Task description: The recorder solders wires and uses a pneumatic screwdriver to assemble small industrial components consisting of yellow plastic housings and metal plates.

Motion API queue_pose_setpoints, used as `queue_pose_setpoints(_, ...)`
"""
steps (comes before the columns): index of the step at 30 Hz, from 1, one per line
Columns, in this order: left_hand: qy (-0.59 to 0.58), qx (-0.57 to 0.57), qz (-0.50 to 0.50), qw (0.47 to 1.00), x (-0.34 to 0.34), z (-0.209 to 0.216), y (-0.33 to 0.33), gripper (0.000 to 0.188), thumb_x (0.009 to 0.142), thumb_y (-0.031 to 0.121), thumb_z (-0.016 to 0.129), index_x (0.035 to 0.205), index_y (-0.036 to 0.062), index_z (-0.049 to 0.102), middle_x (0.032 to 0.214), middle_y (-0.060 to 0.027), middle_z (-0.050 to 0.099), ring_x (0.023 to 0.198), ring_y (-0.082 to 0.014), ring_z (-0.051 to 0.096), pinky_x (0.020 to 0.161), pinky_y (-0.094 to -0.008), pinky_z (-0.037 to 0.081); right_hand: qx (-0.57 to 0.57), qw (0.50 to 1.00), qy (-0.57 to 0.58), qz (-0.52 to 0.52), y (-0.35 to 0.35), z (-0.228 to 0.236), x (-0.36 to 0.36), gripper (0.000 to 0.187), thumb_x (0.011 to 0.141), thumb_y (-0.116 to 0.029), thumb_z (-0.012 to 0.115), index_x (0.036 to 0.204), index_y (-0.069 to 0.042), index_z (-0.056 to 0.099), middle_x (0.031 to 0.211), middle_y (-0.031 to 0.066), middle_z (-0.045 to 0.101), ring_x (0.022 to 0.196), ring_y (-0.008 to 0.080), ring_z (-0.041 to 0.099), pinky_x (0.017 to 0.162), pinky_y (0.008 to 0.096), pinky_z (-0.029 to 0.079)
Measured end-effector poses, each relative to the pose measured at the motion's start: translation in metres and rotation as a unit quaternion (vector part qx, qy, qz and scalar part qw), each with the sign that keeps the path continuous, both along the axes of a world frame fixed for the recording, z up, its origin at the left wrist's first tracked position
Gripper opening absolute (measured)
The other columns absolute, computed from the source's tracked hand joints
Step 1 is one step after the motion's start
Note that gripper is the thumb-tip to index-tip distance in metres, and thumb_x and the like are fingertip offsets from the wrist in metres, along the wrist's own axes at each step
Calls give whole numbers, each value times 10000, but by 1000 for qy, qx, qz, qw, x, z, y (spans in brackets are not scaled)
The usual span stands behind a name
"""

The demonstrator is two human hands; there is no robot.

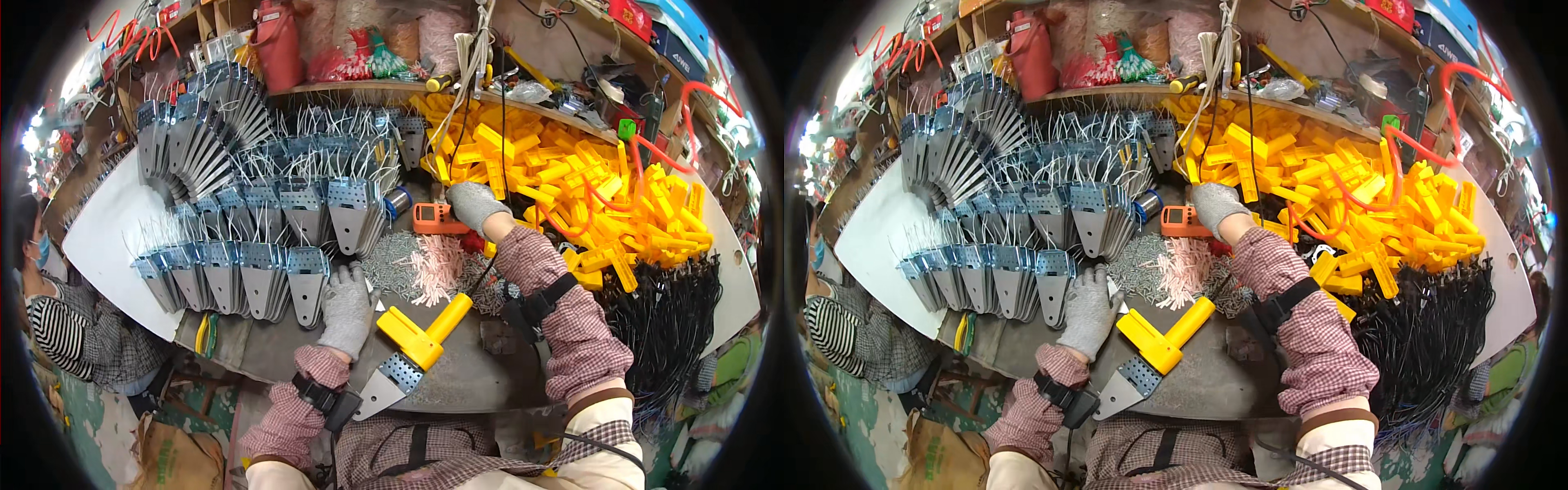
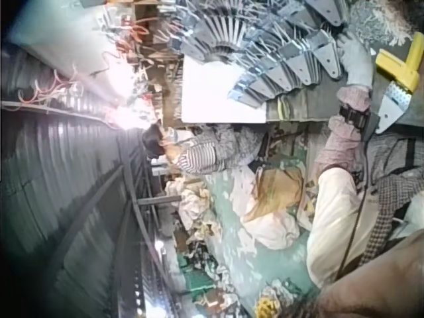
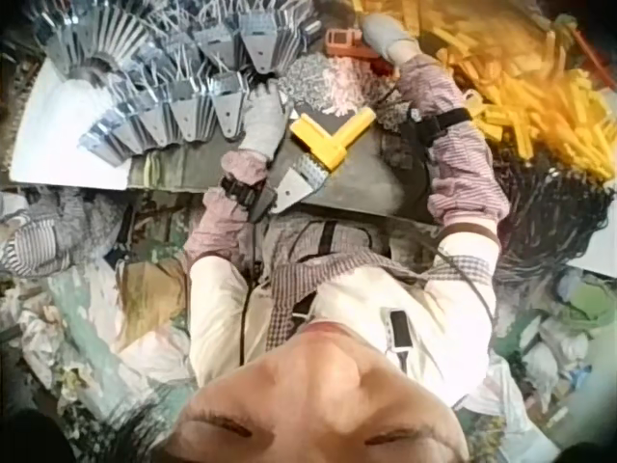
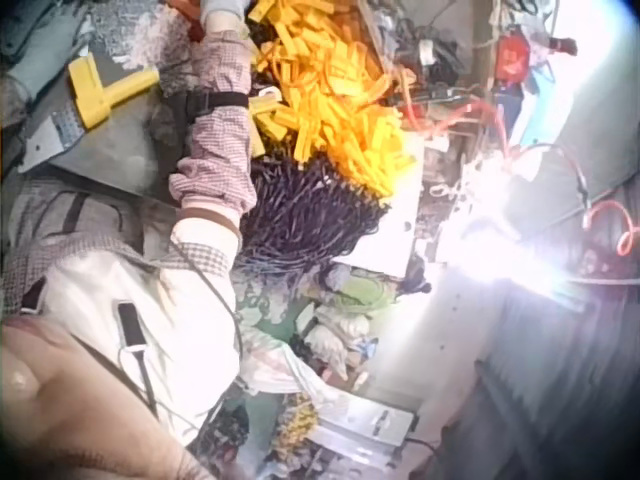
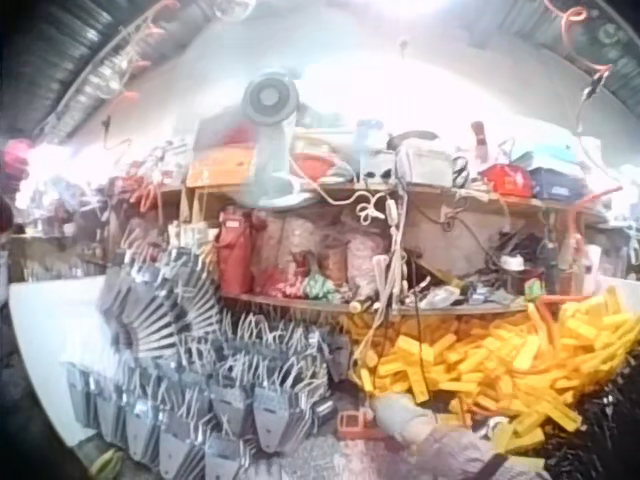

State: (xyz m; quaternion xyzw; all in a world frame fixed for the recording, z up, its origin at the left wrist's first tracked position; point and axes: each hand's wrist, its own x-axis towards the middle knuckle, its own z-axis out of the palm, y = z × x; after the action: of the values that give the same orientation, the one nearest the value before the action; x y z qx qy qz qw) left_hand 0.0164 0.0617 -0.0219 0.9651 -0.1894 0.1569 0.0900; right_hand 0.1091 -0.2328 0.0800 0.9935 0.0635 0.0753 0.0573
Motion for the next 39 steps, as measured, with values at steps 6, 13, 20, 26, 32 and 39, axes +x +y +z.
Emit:
queue_pose_setpoints(6, 94, 14, 23, 995, 3, 5, -8, 925, 840, 486, 751, 1503, -11, 341, 1161, -211, 577, 1114, -363, 576, 930, -439, 504, 35, 998, -43, -33, -16, -4, 23, 182, 816, -127, 650, 929, -29, 754, 908, 266, 716, 877, 415, 714, 803, 504, 566)
queue_pose_setpoints(13, 62, -153, -76, 983, 2, -1, 22, 743, 869, 52, 652, 1536, 53, 327, 1262, -217, 527, 1116, -401, 564, 952, -464, 502, 12, 1000, 13, -20, 23, 0, 14, 218, 907, -111, 595, 1059, -49, 738, 1083, 221, 723, 1012, 397, 707, 850, 487, 563)
queue_pose_setpoints(20, 12, -268, -222, 938, -8, 27, 16, 788, 843, -97, 559, 1567, 54, 285, 1404, -252, 451, 1241, -440, 510, 1071, -447, 442, -49, 995, 77, -42, 22, 5, 4, 172, 879, -140, 662, 1018, -74, 741, 1131, 206, 706, 1069, 360, 685, 878, 497, 536)
queue_pose_setpoints(26, 2, -262, -226, 938, -13, 43, 30, 824, 846, -41, 597, 1585, 61, 248, 1498, -255, 402, 1353, -450, 441, 1139, -444, 392, 640, 756, 53, 126, 127, -18, -119, 372, 919, -261, 718, 1108, -6, 524, 1012, 145, 623, 925, 239, 637, 815, 366, 513)
queue_pose_setpoints(32, 245, -520, -234, 784, -13, 54, 30, 608, 919, 124, 722, 1451, 11, 452, 1395, -129, 558, 1240, -210, 560, 1059, -332, 456, 540, 813, -96, 195, 131, -28, -128, 262, 882, -93, 698, 1097, -28, 563, 988, 129, 618, 917, 250, 627, 845, 369, 499)
queue_pose_setpoints(39, 332, -566, -143, 741, -16, 53, 30, 278, 980, 143, 675, 1217, 1, 645, 1035, -62, 714, 938, -128, 673, 831, -272, 546, 335, 878, -284, 191, 136, -32, -140, 235, 800, -174, 768, 1016, -126, 690, 1227, 77, 589, 1258, 331, 499, 1067, 506, 336)
